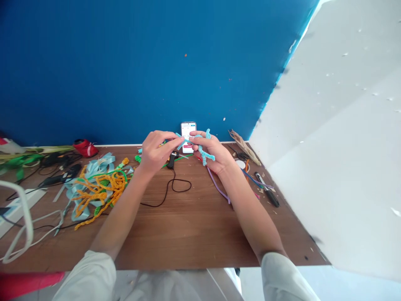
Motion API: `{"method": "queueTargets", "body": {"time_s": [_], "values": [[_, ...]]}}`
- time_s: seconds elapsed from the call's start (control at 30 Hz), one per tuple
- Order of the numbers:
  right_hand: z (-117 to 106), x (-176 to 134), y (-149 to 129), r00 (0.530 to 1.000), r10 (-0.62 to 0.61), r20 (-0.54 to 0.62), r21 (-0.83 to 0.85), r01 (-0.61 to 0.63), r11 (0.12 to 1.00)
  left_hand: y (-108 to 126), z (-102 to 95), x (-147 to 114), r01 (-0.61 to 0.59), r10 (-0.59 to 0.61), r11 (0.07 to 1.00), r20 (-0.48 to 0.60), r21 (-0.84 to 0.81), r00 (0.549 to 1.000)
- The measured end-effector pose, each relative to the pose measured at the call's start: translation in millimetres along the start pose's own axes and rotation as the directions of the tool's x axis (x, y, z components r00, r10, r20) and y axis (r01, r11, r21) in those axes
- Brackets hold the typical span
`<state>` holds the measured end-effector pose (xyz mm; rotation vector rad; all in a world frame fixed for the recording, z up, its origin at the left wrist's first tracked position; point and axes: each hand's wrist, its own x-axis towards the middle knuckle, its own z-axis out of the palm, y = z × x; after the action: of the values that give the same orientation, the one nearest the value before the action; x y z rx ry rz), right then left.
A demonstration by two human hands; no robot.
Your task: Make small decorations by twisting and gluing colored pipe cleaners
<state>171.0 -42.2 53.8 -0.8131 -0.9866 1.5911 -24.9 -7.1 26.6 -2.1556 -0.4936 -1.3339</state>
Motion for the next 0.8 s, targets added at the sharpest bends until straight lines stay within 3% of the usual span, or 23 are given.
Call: {"method": "queueTargets", "body": {"time_s": [0.1, 0.2, 0.37, 0.63, 0.8], "values": [[0.4, -0.1, 0.6, 0.999, 0.021, -0.035, 0.064, -0.019, 0.998, -0.5, 3.3, -3.1, 0.053, -0.052, 0.998, 0.009, -0.023, 0.999], [0.6, 0.2, 1.1, 1.0, 0.03, 0.008, 0.038, -0.031, 0.999, -0.7, 6.3, -6.8, 0.1, -0.099, 0.994, 0.014, -0.041, 0.995], [0.3, 1.0, 0.5, 0.998, 0.017, 0.057, -0.003, -0.017, 1.0, 0.1, 7.8, -11.0, 0.059, -0.057, 0.998, 0.066, -0.031, 0.996], [-0.8, -4.2, -1.2, 0.993, -0.042, 0.113, -0.093, 0.052, 0.994, -0.8, 9.6, -13.8, 0.023, -0.023, 1.0, 0.001, 0.02, 1.0], [-0.6, -5.7, -2.7, 0.995, -0.067, 0.072, -0.161, 0.078, 0.984, -0.3, 10.6, -14.3, 0.044, -0.043, 0.999, 0.039, -0.023, 0.998]]}}
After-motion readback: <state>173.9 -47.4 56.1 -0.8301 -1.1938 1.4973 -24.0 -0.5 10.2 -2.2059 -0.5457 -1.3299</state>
